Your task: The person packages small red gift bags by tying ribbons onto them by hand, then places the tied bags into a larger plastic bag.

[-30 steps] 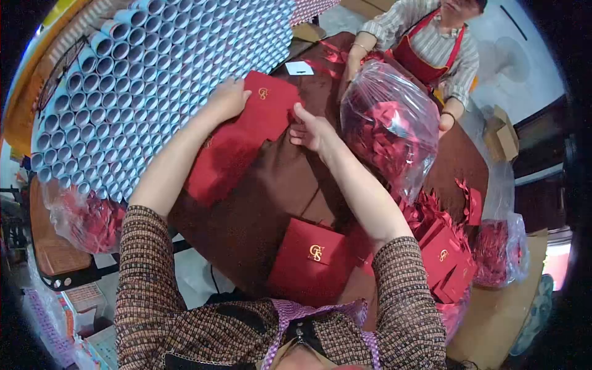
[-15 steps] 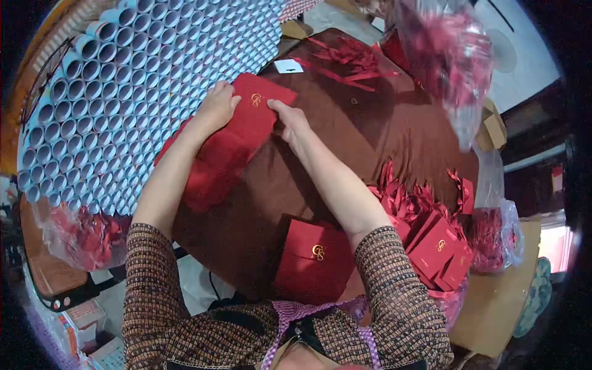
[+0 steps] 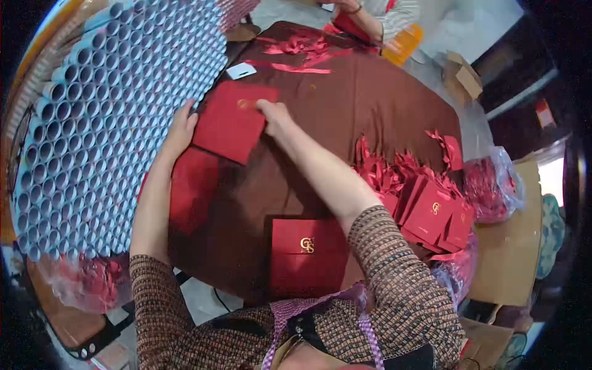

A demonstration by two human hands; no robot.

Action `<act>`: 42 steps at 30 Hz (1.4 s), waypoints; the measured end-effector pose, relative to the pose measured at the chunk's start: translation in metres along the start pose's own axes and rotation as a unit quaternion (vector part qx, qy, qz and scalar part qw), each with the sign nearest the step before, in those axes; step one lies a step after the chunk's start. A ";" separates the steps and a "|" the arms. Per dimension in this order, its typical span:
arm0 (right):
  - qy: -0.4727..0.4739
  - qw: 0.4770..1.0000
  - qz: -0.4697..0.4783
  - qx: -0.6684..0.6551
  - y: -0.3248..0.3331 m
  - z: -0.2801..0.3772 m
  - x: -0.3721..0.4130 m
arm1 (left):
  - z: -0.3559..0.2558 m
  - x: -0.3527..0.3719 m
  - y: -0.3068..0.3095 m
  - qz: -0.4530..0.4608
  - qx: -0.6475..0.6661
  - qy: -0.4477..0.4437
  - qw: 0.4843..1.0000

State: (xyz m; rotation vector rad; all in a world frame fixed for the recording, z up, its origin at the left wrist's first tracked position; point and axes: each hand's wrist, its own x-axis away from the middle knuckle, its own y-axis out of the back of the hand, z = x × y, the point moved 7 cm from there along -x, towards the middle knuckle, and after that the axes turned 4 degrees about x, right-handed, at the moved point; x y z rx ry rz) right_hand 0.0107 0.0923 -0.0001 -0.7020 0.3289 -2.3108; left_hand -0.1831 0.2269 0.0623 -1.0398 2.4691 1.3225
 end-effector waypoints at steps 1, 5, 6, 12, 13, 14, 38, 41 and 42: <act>0.008 0.998 0.002 -0.058 0.004 0.012 0.010 | -0.003 -0.001 0.001 0.041 0.012 0.061 0.997; -0.017 0.993 -0.046 -0.104 0.043 0.034 0.000 | -0.002 -0.001 -0.002 0.072 0.001 0.064 0.995; -0.022 0.992 -0.075 -0.098 0.057 0.041 0.001 | -0.005 0.002 -0.005 0.085 0.008 0.067 0.994; 0.076 0.977 -0.160 -0.117 0.159 0.116 -0.007 | 0.008 0.007 -0.016 0.131 -0.043 0.079 0.987; 0.087 0.974 -0.174 -0.112 0.181 0.128 -0.015 | 0.004 0.007 -0.016 0.134 -0.045 0.081 0.987; 0.129 0.971 -0.169 -0.108 0.207 0.137 -0.032 | 0.005 0.007 -0.016 0.135 -0.042 0.072 0.987; -0.008 0.991 -0.107 0.080 0.313 0.176 -0.055 | -0.041 -0.014 0.037 0.127 -0.037 0.048 0.990; -0.054 0.982 -0.168 0.061 0.362 0.180 -0.095 | -0.063 0.001 0.093 0.030 0.031 0.110 0.993; -0.075 0.978 -0.181 0.079 0.365 0.183 -0.095 | -0.071 0.015 0.114 -0.047 0.058 0.124 0.989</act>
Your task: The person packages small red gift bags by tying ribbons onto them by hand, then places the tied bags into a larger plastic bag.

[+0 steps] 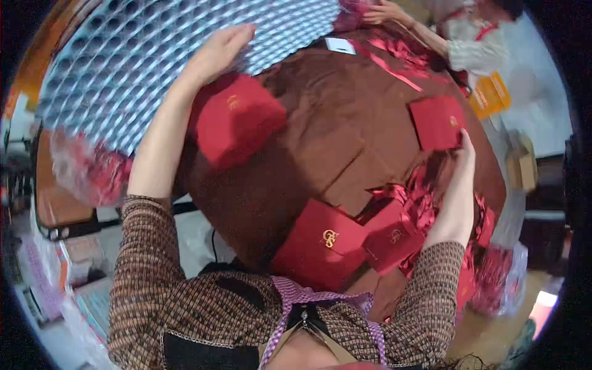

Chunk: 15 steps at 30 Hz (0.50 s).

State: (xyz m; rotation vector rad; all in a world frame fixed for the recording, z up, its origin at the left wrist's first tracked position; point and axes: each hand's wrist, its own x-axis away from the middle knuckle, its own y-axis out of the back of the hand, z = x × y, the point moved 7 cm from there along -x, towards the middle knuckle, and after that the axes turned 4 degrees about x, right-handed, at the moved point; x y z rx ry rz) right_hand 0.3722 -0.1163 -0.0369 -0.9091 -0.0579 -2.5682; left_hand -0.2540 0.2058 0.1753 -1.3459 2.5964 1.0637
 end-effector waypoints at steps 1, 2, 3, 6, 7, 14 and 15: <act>0.037 0.999 0.020 -0.029 0.017 0.005 -0.019 | -0.004 0.015 0.019 -0.072 0.038 0.006 0.997; -0.010 0.999 -0.037 -0.005 0.003 0.003 0.022 | 0.001 0.028 0.035 -0.093 0.040 0.012 0.995; 0.008 0.998 -0.038 0.057 0.011 0.009 0.025 | 0.001 0.046 0.042 -0.103 0.038 0.020 0.994; 0.055 0.979 0.027 0.193 0.040 0.021 -0.017 | -0.008 0.121 0.066 -0.263 0.029 0.075 0.962; 0.127 0.983 -0.083 0.099 0.050 0.030 -0.016 | -0.003 0.140 0.065 -0.269 0.029 0.078 0.960; 0.543 0.777 0.044 0.315 -0.185 0.050 0.226 | 0.109 0.244 0.010 -0.331 0.364 0.399 0.774; 0.474 0.778 0.134 0.390 -0.228 0.025 0.237 | 0.122 0.250 -0.005 -0.300 0.429 0.454 0.721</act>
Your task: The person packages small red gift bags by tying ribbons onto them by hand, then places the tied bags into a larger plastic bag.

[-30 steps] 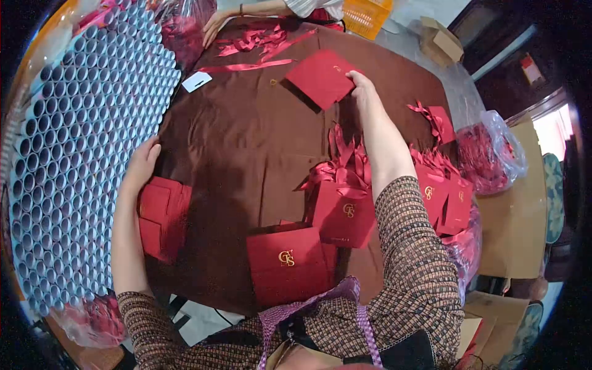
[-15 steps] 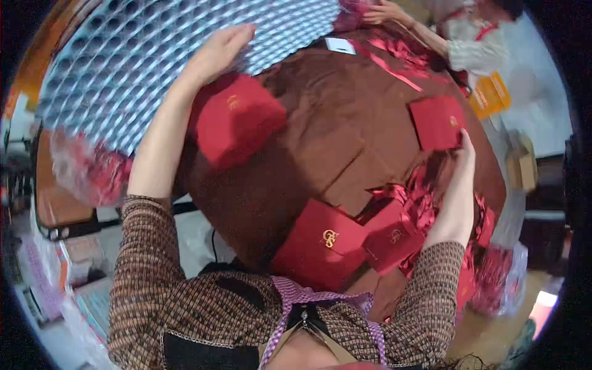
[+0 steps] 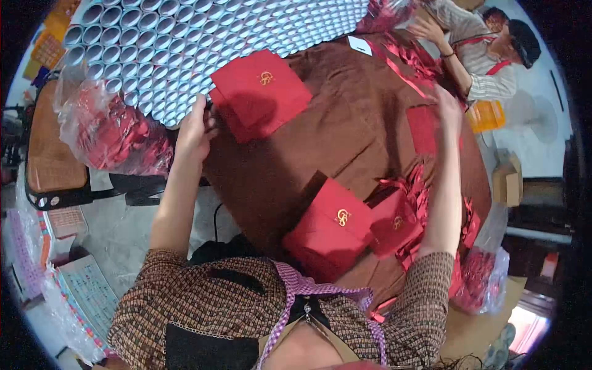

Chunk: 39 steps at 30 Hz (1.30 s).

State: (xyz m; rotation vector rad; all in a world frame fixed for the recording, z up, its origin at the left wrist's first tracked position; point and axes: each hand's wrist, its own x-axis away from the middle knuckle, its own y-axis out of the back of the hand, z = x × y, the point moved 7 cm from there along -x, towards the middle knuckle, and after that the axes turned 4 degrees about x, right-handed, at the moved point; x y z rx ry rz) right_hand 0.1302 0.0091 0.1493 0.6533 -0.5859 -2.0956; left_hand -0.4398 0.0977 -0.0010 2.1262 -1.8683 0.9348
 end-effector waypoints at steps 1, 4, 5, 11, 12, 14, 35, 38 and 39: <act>-0.039 0.993 0.101 -0.038 -0.049 0.020 0.007 | 0.006 -0.002 -0.004 0.028 0.002 0.028 0.999; -0.099 0.952 0.282 -0.059 -0.163 0.103 0.051 | -0.001 0.008 -0.029 0.060 0.031 0.058 0.996; -0.138 0.920 0.335 -0.147 -0.204 0.100 0.056 | 0.001 0.007 -0.032 0.065 0.031 0.067 0.995; -0.128 0.890 0.436 -0.049 -0.321 0.078 0.055 | 0.010 -0.017 -0.058 0.208 0.044 0.084 0.973; -0.097 0.915 0.391 0.018 -0.326 0.074 0.048 | 0.011 -0.016 -0.065 0.229 0.072 0.099 0.966; -0.136 0.900 0.413 0.024 -0.318 0.085 0.059 | 0.009 -0.010 -0.075 0.276 0.094 0.107 0.951; -0.198 0.843 0.281 -0.414 -0.200 0.082 0.083 | 0.010 0.032 -0.197 0.324 -0.055 0.061 0.942; -0.217 0.846 0.216 -0.437 -0.143 0.054 0.071 | 0.022 0.033 -0.259 0.347 -0.113 0.067 0.929; -0.219 0.850 0.181 -0.444 -0.127 0.042 0.067 | 0.030 0.028 -0.279 0.350 -0.144 0.076 0.923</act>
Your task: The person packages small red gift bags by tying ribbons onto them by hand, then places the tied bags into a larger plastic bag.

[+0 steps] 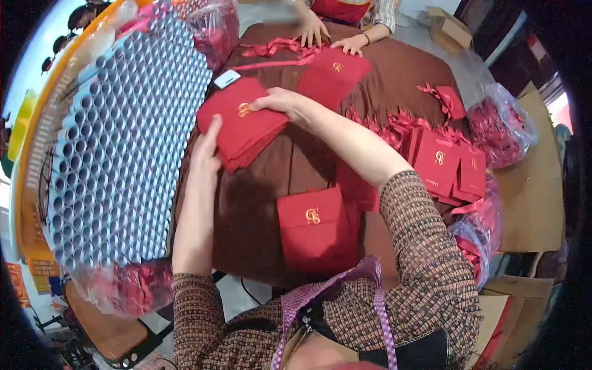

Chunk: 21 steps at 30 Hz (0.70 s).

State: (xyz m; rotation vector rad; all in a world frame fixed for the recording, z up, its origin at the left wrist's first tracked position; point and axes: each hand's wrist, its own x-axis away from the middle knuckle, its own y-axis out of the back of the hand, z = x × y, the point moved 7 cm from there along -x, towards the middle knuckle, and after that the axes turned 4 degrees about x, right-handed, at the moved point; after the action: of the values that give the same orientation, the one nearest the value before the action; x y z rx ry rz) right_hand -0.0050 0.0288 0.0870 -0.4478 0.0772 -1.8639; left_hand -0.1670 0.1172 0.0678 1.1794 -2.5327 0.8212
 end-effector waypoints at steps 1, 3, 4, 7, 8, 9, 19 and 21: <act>0.009 1.000 -0.001 0.002 0.017 0.004 0.001 | -0.007 0.001 -0.023 -0.003 -0.023 -0.029 0.999; -0.006 0.998 -0.041 0.051 0.053 0.006 0.001 | 0.003 -0.031 -0.049 0.046 -0.014 -0.002 0.999; 0.000 0.998 -0.041 0.052 0.066 0.003 -0.002 | 0.010 -0.044 -0.054 0.036 -0.023 -0.008 0.999; -0.033 0.995 -0.087 0.039 0.109 -0.021 -0.012 | 0.027 -0.064 -0.077 0.081 -0.028 -0.039 0.996; -0.077 0.988 -0.109 0.075 0.122 -0.035 -0.015 | 0.043 -0.086 -0.067 0.029 -0.077 -0.022 0.996; -0.120 0.978 -0.129 0.112 0.131 -0.043 -0.014 | 0.049 -0.091 -0.065 -0.024 -0.125 -0.006 0.992; -0.091 0.966 -0.168 0.173 0.118 -0.024 -0.003 | 0.051 -0.102 -0.057 -0.055 -0.175 -0.050 0.982; -0.098 0.948 -0.183 0.243 0.122 -0.026 -0.001 | 0.055 -0.102 -0.053 -0.071 -0.190 -0.062 0.977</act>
State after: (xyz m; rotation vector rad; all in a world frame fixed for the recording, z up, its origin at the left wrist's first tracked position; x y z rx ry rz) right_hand 0.0965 -0.0160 0.0291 -0.3107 -0.6257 -2.0989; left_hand -0.0592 0.1225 0.0007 1.2907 -2.5103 0.2180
